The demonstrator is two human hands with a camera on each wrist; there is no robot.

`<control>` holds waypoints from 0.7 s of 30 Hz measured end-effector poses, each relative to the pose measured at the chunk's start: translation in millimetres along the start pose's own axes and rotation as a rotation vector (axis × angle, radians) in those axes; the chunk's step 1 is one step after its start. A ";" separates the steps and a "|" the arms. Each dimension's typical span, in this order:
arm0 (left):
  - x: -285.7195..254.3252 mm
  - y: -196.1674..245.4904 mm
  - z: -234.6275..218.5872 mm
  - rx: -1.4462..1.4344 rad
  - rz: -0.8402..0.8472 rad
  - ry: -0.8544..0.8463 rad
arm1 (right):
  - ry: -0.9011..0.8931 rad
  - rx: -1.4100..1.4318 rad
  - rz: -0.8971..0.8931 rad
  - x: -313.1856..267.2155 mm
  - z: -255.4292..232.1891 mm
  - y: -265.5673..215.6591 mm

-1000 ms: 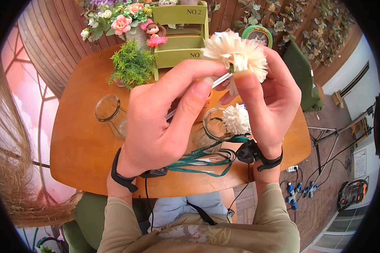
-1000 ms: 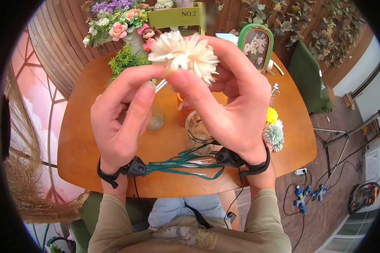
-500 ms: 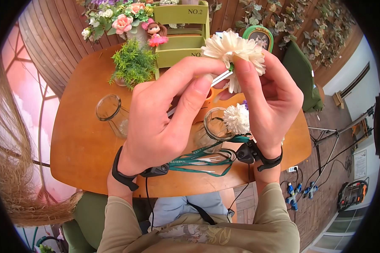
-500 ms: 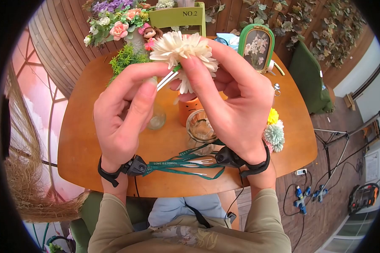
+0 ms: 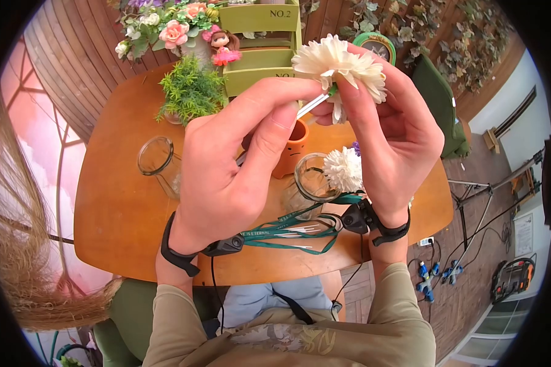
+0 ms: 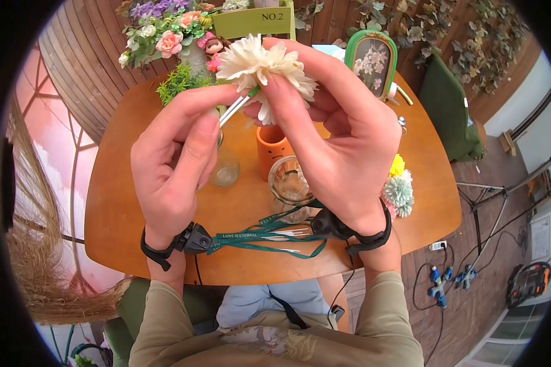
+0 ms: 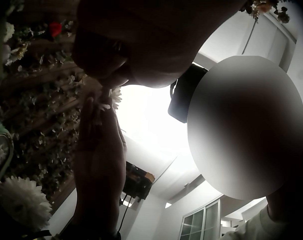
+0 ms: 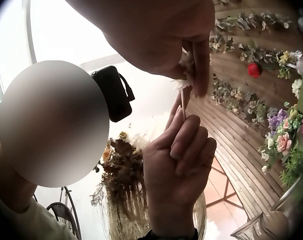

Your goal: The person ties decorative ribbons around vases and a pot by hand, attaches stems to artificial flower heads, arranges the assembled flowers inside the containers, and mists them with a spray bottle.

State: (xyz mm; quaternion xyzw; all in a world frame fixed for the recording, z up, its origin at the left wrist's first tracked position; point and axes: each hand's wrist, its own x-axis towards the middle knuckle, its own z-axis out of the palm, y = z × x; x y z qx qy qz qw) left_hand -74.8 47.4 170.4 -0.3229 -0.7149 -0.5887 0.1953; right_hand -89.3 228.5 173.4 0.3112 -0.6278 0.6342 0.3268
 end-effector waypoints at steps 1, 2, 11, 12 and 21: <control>0.1 -0.4 0.3 0.002 0.000 0.000 | -0.008 -0.009 -0.009 0.4 -0.4 0.3; 0.1 -0.8 0.4 0.004 -0.001 0.001 | -0.006 -0.010 -0.009 0.6 -1.0 0.6; 1.7 -3.4 1.2 0.023 0.002 0.002 | -0.035 -0.118 -0.126 0.2 -1.6 8.0; 1.6 -3.6 1.1 0.025 0.002 0.004 | -0.031 -0.155 -0.158 0.1 -1.3 8.2; 2.3 -6.9 1.9 0.016 0.017 0.032 | -0.067 -0.555 -0.438 3.7 -9.2 11.6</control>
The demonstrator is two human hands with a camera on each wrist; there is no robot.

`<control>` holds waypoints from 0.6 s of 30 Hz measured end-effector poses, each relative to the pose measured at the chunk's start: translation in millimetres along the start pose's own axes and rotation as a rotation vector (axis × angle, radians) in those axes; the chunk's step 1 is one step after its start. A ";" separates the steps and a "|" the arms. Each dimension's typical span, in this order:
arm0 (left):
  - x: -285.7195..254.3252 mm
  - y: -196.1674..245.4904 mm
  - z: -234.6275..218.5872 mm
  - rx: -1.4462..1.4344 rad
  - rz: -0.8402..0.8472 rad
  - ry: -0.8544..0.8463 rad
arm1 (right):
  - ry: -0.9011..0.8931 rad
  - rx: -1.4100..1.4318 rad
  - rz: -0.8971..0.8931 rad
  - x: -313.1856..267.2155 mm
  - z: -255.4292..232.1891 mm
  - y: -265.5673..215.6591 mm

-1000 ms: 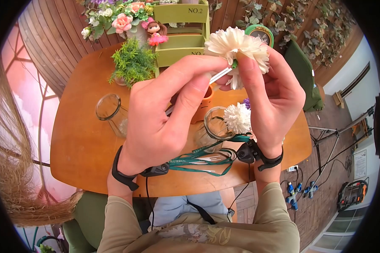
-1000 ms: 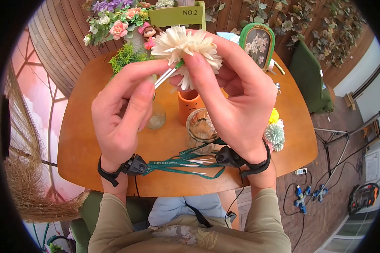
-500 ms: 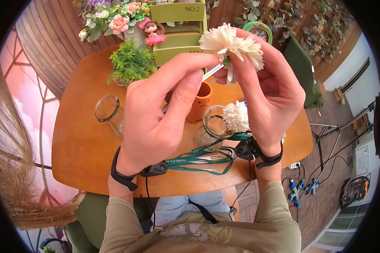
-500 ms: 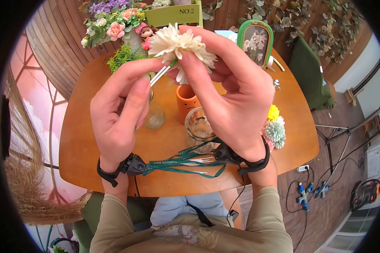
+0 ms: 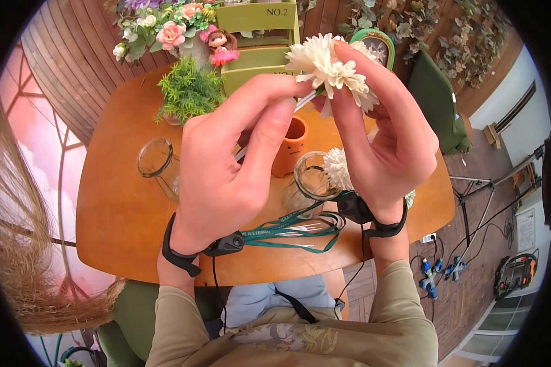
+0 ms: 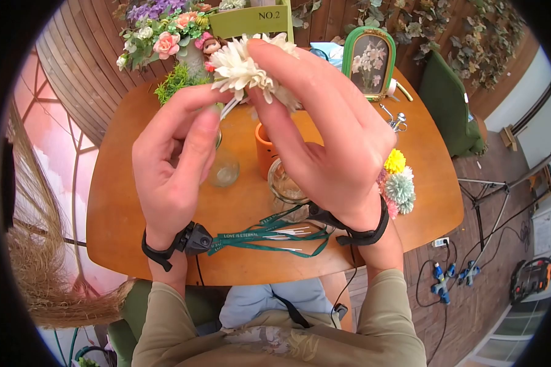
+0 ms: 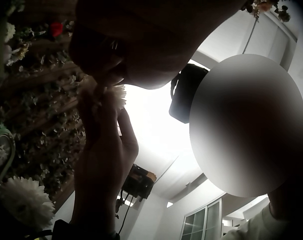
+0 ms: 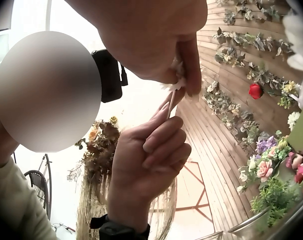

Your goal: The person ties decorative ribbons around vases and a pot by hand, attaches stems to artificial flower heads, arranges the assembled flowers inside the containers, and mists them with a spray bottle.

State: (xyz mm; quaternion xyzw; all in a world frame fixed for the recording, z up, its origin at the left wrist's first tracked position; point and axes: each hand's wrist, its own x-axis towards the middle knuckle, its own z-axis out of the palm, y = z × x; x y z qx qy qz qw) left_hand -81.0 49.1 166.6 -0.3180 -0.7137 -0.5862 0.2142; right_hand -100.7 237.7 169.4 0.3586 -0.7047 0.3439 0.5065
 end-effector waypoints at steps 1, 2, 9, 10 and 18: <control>0.0 -1.2 0.3 -0.002 0.039 0.006 | 0.002 -0.044 -0.091 0.5 -0.2 0.9; -0.6 -1.0 0.8 -0.002 0.035 0.008 | -0.001 -0.042 -0.089 0.4 -0.1 0.1; -4.5 4.0 1.3 -0.039 -0.014 0.069 | -0.051 0.008 -0.182 -5.4 3.2 -6.1; -4.7 4.0 2.0 -0.031 0.017 0.082 | -0.045 0.067 -0.174 -6.1 3.5 -6.4; -5.9 9.8 7.5 0.016 0.008 0.142 | 0.185 -0.044 -0.008 -3.2 -6.5 -9.6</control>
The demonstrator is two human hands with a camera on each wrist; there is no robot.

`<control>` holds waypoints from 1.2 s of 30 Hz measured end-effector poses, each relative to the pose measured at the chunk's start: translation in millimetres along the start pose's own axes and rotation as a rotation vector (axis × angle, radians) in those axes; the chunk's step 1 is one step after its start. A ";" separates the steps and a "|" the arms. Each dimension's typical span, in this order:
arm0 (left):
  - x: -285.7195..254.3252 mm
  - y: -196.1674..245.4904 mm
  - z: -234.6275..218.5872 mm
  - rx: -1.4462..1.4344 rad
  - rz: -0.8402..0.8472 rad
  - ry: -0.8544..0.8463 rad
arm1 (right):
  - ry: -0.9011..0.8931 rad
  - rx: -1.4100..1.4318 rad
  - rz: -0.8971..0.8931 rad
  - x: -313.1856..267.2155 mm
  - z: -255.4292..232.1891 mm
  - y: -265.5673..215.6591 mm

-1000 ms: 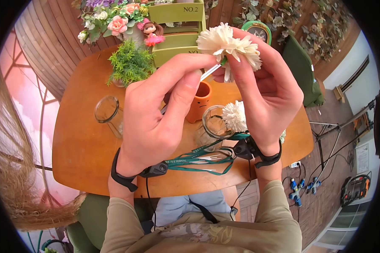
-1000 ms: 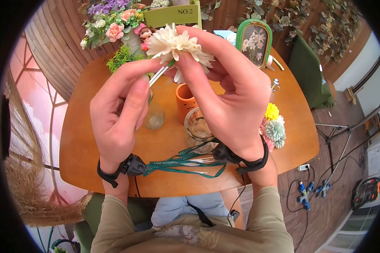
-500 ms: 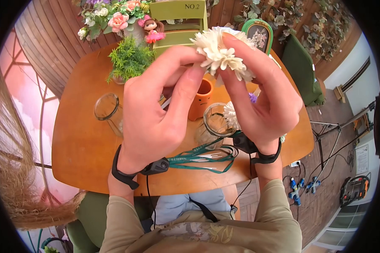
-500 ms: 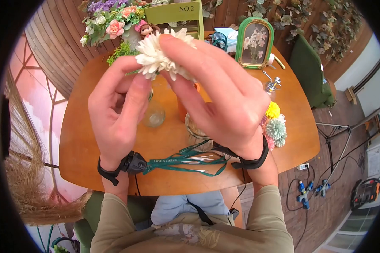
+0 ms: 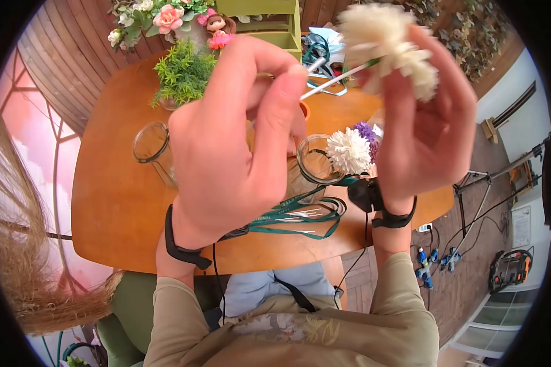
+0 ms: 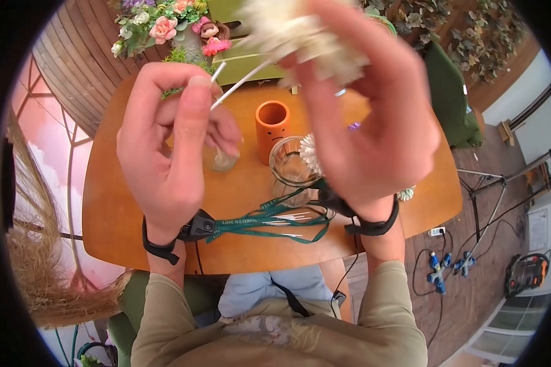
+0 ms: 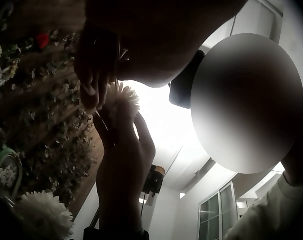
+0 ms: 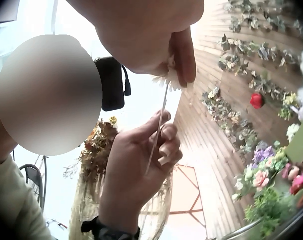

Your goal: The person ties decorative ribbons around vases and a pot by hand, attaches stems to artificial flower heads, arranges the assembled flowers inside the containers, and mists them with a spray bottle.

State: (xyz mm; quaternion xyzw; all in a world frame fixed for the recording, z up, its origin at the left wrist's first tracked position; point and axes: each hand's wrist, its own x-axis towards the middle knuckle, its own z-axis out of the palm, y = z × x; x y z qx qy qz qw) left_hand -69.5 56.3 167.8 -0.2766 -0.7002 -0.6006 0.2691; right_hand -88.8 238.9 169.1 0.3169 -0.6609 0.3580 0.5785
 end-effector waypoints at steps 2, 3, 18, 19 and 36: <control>2.5 -1.8 -5.9 0.030 0.020 0.007 | 0.135 -0.064 0.088 3.0 -4.2 6.4; 4.5 -1.4 -10.9 0.085 0.026 0.025 | 0.130 -0.106 0.122 5.8 -10.2 7.7; -4.4 6.5 -6.8 -0.060 0.012 0.104 | -0.762 -0.287 0.141 -46.2 -48.4 20.8; -4.6 6.8 -5.4 -0.066 0.007 0.096 | -0.668 -0.270 0.182 -47.6 -54.9 25.5; -6.7 6.2 0.1 -0.092 0.129 0.042 | -1.108 -0.752 0.427 -158.5 -134.8 43.9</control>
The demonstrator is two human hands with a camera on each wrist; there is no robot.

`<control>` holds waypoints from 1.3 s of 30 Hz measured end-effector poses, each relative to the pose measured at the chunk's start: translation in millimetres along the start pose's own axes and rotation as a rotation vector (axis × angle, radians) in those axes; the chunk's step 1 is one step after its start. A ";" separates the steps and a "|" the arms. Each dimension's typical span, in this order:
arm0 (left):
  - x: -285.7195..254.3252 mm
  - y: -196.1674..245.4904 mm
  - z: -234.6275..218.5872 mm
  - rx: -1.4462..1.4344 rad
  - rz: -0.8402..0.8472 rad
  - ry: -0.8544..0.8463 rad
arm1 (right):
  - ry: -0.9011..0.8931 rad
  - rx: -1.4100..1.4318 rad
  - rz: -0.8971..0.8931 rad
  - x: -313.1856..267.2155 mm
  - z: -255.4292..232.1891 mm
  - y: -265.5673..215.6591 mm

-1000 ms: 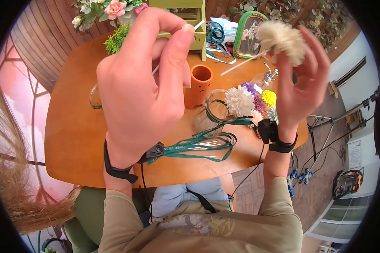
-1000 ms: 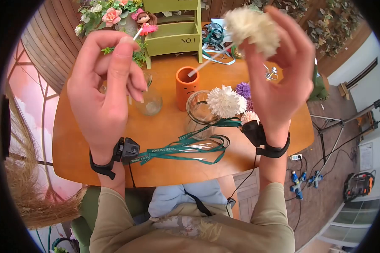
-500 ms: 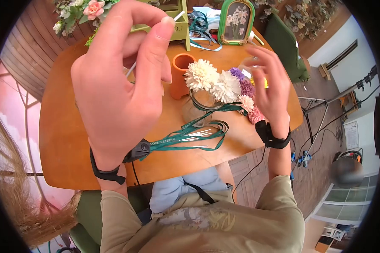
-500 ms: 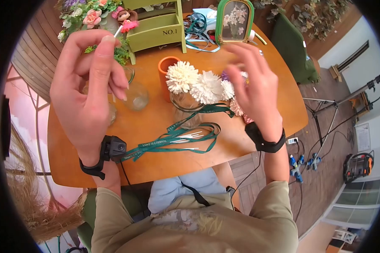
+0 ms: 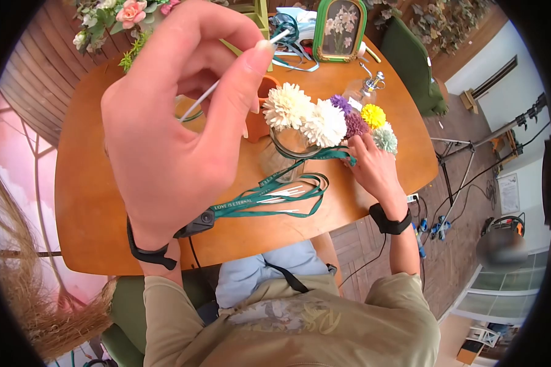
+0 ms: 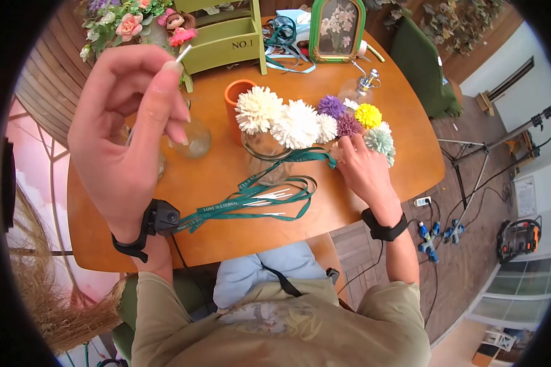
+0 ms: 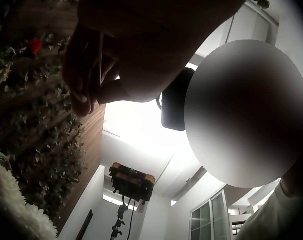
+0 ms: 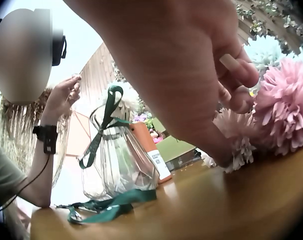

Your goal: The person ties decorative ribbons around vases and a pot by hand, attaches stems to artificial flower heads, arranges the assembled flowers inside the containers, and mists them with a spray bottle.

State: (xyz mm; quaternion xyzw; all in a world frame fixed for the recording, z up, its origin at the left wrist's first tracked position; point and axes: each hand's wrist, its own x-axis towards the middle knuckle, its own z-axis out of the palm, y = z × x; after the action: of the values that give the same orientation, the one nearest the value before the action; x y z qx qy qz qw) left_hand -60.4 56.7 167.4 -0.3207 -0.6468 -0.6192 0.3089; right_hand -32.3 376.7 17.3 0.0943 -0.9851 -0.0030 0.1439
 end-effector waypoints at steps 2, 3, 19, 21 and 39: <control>7.4 1.4 -11.5 0.094 -0.055 -0.041 | 0.050 0.068 -0.062 4.0 -11.2 -4.1; 8.8 2.2 -15.1 0.182 -0.119 -0.087 | 0.116 0.290 0.094 6.9 -31.8 -12.8; 11.0 5.7 -12.5 0.131 -0.023 -0.237 | 0.580 1.384 -0.327 109.6 -146.8 -130.0; 10.9 4.7 -10.8 0.098 -0.041 -0.188 | 0.516 1.485 -0.316 113.0 -146.5 -131.3; 10.4 -1.5 -10.8 0.155 -0.154 -0.217 | 0.877 1.246 -0.520 129.2 -112.7 -129.7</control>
State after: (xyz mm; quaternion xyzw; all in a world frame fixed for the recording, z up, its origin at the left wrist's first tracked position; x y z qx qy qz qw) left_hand -67.8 46.3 175.2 -0.3102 -0.7450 -0.5509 0.2126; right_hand -97.8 227.6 157.6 0.3762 -0.6059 0.5510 0.4333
